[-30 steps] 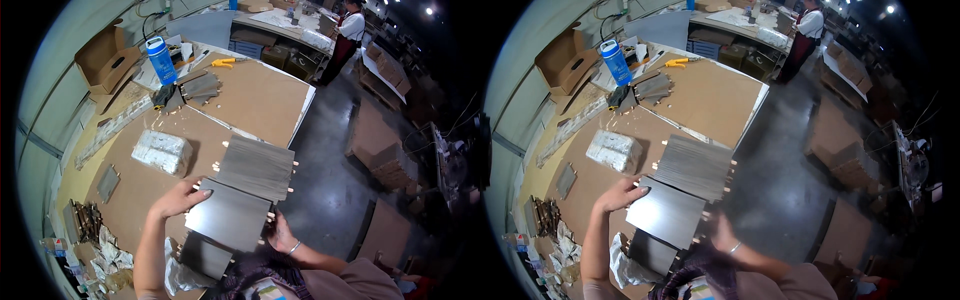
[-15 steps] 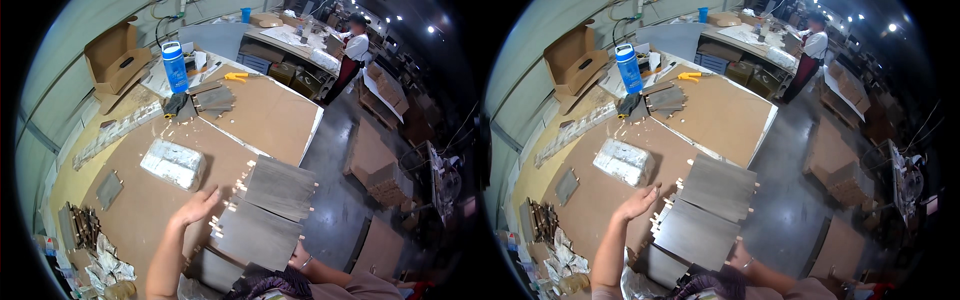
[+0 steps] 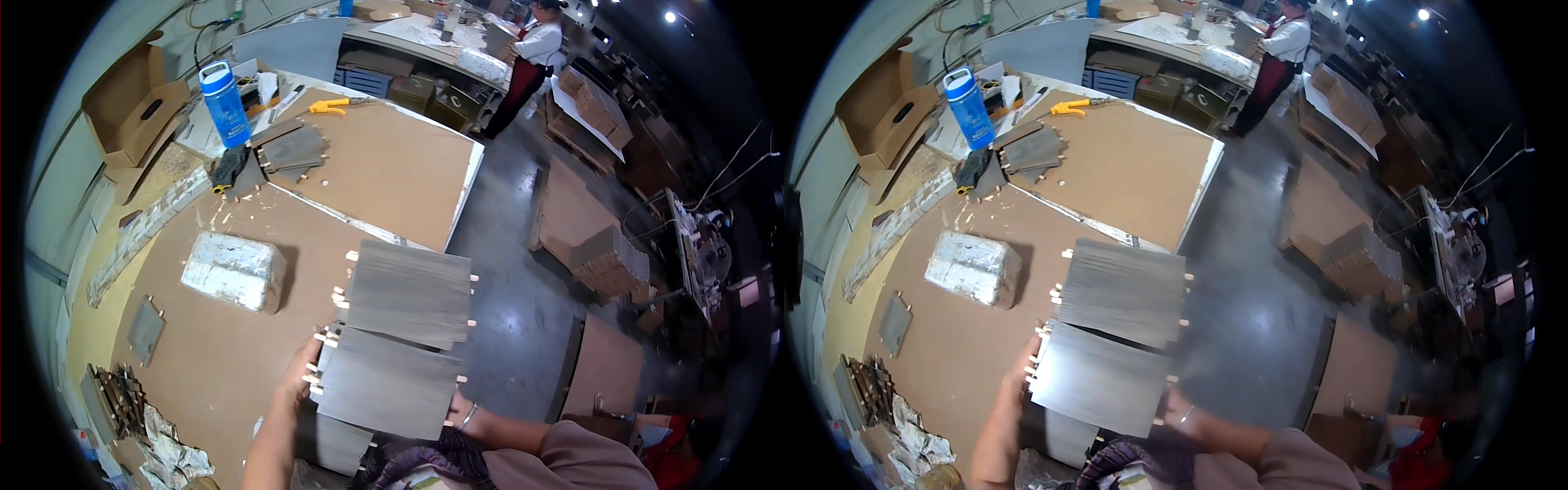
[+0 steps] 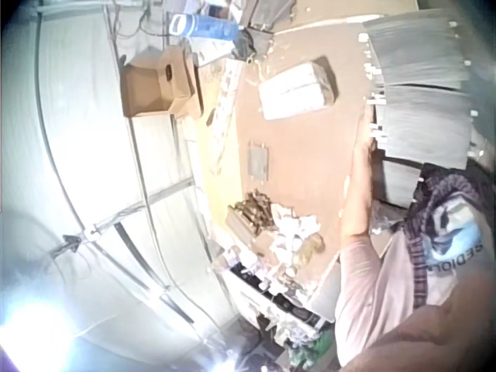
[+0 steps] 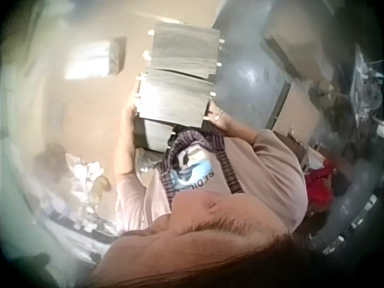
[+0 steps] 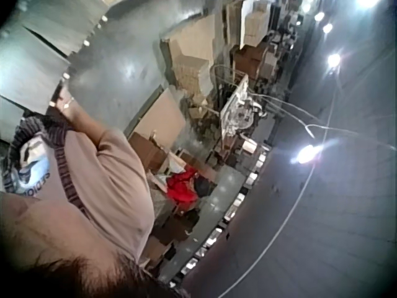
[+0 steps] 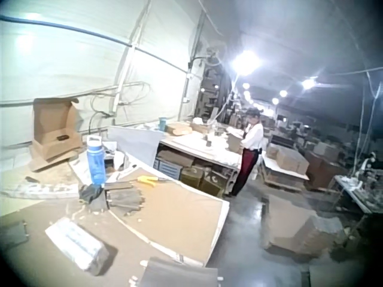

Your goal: The person wipes small rectangular wooden panels with a white cloth, picking them up individually from a stack and placing them in a row on the workbench.

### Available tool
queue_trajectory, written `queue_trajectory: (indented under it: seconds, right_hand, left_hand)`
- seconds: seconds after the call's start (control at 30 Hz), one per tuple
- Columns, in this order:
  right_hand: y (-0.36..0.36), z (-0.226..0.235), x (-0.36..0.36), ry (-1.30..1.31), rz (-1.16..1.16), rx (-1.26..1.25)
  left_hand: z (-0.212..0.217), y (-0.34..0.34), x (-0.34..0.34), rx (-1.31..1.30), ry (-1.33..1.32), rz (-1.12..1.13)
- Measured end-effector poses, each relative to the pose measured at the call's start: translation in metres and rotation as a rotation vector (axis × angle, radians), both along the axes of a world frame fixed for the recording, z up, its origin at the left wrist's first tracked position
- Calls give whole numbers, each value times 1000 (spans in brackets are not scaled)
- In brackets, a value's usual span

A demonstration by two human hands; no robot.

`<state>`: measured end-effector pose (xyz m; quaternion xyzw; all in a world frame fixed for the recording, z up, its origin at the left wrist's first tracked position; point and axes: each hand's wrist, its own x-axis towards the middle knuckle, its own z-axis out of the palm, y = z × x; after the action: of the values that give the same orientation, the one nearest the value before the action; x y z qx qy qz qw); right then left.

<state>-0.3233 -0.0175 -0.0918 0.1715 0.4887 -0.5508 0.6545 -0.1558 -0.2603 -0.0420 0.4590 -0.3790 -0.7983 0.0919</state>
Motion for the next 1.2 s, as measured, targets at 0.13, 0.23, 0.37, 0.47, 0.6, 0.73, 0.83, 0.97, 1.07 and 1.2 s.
queue_trajectory:
  seconds: [0.13, 0.23, 0.37, 0.47, 0.6, 0.73, 0.83, 0.97, 1.07, 1.2]
  right_hand:
    - [3, 32, -12, 328, -248, -36]
    - [6, 95, -33, 821, -77, -136]
    - [-2, 133, -40, 721, 253, -325]
    - [-5, 135, -39, 865, 327, -371]
    - [-6, 150, -42, 886, 287, -405]
    - [8, 155, -48, 660, 159, -475]
    - [8, 165, -57, 701, 438, -576]
    - [-16, 196, -54, 370, 676, -691]
    - [-29, 192, -41, 351, 872, -802]
    - [-35, 185, 2, 311, 940, -853]
  left_hand:
    - [4, -14, 31, -620, -121, 232]
    - [77, 9, 43, -1044, -235, 114]
    - [114, 59, 26, -1479, -312, -280]
    - [109, 83, 23, -1549, -376, -241]
    - [108, 104, 18, -1503, -397, -128]
    - [111, 124, 14, -1530, -426, -17]
    - [116, 144, 9, -1525, -363, 43]
    - [84, 156, 76, -1187, -453, 504]
    - [38, 183, 151, -1159, -1043, 429]
    - [-53, 236, 208, -1141, -1353, 168]
